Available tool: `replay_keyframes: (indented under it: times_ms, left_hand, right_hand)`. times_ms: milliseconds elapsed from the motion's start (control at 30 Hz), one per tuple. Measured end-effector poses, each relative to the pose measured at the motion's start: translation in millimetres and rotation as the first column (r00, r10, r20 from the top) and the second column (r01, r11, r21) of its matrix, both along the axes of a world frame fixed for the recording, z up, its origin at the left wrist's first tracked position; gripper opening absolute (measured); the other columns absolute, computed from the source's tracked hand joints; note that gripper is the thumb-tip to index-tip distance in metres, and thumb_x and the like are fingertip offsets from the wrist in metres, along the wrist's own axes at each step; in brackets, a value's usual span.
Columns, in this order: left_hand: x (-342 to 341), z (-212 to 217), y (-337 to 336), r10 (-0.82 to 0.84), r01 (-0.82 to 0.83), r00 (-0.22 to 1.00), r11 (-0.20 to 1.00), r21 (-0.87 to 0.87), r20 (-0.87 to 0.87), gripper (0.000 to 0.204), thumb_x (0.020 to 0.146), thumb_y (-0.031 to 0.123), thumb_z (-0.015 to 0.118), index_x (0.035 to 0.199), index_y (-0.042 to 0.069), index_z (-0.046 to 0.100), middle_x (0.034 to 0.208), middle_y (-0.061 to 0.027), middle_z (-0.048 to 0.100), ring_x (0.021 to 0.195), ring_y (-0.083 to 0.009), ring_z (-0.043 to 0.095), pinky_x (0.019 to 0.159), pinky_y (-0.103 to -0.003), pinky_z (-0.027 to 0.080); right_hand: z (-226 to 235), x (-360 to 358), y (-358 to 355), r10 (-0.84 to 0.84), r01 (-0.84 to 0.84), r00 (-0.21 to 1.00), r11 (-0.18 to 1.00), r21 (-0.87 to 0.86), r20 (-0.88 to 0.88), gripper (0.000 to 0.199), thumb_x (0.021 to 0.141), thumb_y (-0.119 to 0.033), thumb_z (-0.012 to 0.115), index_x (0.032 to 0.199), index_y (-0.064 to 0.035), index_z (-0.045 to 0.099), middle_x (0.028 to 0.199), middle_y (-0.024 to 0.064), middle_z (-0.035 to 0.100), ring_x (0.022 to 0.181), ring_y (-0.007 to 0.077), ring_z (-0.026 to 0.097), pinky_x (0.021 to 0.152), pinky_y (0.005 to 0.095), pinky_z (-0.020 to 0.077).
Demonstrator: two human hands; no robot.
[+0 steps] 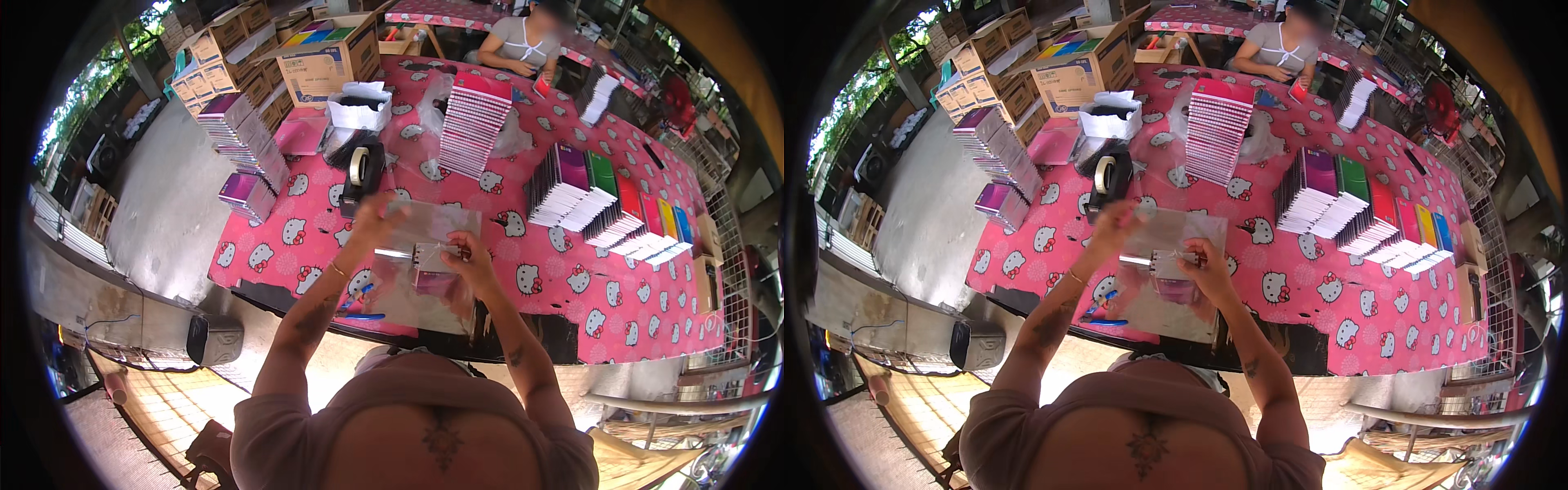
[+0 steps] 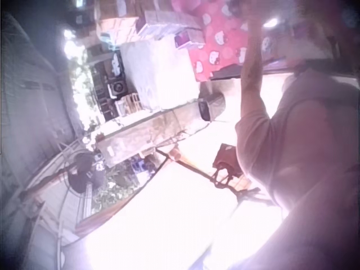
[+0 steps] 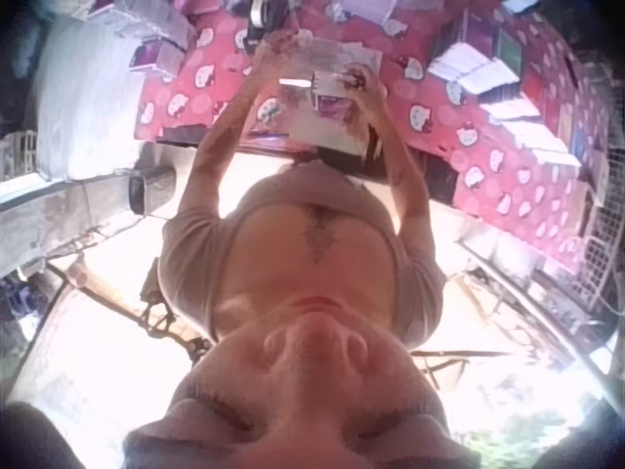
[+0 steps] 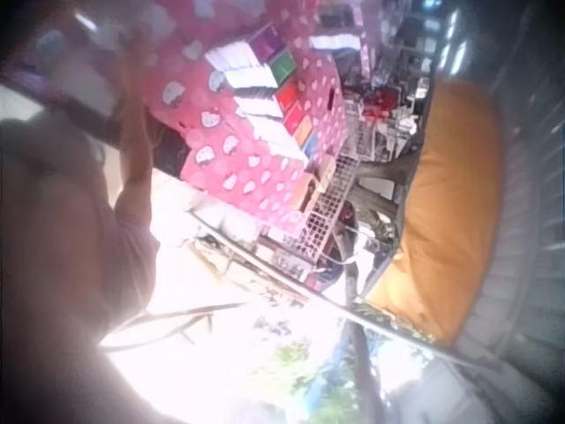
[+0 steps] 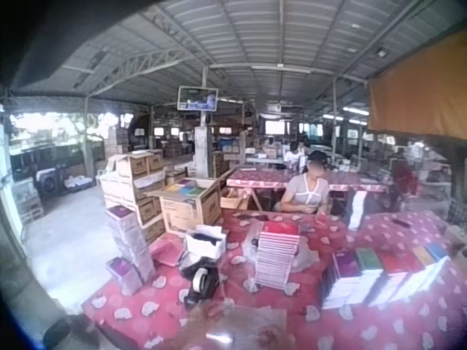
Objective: The person places small notebooks into plastic bags by hand, seals the bags with tape from a dispenser, and stacks the packaged notebooks onto the table.
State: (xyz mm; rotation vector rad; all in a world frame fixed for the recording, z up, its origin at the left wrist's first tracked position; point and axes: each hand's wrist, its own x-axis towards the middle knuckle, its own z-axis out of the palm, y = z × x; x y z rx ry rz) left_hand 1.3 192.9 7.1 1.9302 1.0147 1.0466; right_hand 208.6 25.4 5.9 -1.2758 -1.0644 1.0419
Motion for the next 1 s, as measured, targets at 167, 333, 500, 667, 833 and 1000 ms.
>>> replay_keyframes:
  times_ms: [167,333,500,667,833,1000]
  left_hand:
    - [-97,-28,76,0.349,-0.334,0.937,0.872,-0.359,-0.022,0.03,0.085,0.026,0.079,0.105,0.006,0.07,0.084,0.0008,0.065,0.07,-0.0133,0.061,0.065,-0.03,0.048]
    - [-79,-27,66,0.317,-0.121,0.884,0.864,-0.488,0.342,0.019,0.084,0.019,0.077,0.101,0.011,0.071,0.078,0.0046,0.061,0.061,-0.0053,0.044,0.061,-0.024,0.042]
    - [-125,-64,43,0.434,-0.152,0.8,0.815,-0.56,0.415,0.006,0.088,0.011,0.068,0.086,0.007,0.071,0.075,-0.0059,0.069,0.065,-0.0178,0.066,0.057,-0.032,0.051]
    - [-64,50,38,0.336,-0.167,0.638,0.939,0.301,-0.693,0.009,0.083,0.017,0.071,0.081,0.008,0.071,0.08,-0.0128,0.073,0.076,-0.0299,0.073,0.065,-0.042,0.056]
    - [31,118,-21,-0.535,0.738,0.536,0.673,0.054,-0.653,0.025,0.079,0.031,0.078,0.082,0.007,0.072,0.076,-0.0109,0.072,0.073,-0.0278,0.071,0.067,-0.039,0.054]
    - [84,87,23,-0.711,0.714,0.13,0.551,-0.431,-0.691,0.027,0.081,0.033,0.077,0.085,0.006,0.072,0.076,-0.0063,0.07,0.075,-0.02,0.07,0.068,-0.035,0.053]
  right_hand:
    - [1,-16,4,-0.004,0.004,0.998,1.0,0.011,0.055,0.043,0.085,-0.007,0.076,0.124,-0.0049,0.058,0.11,0.0068,0.063,0.096,0.0121,0.059,0.083,0.0269,0.0494]
    - [2,-10,1,-0.022,0.022,0.998,1.0,-0.004,0.062,0.041,0.087,-0.006,0.074,0.124,-0.005,0.057,0.111,0.0059,0.061,0.094,0.0111,0.058,0.081,0.0265,0.0493]
    - [3,-25,7,0.024,-0.024,0.998,1.0,0.0,0.066,0.041,0.088,-0.005,0.074,0.125,-0.0062,0.056,0.111,0.003,0.056,0.093,0.0093,0.054,0.08,0.0244,0.049]
    - [-11,-6,-2,-0.044,0.044,0.999,0.999,0.013,0.022,0.044,0.087,-0.006,0.075,0.127,-0.0072,0.055,0.111,0.0023,0.055,0.093,0.009,0.054,0.078,0.0242,0.0478]
    - [-1,-15,-1,-0.072,0.072,0.997,0.997,0.002,0.04,0.045,0.085,-0.008,0.075,0.126,-0.0056,0.056,0.106,0.005,0.061,0.091,0.0121,0.058,0.079,0.0279,0.049]
    - [8,-7,-6,0.031,-0.032,0.999,0.999,0.019,0.019,0.051,0.088,-0.008,0.075,0.134,-0.0084,0.052,0.111,0.0032,0.055,0.095,0.01,0.053,0.084,0.0271,0.0456]
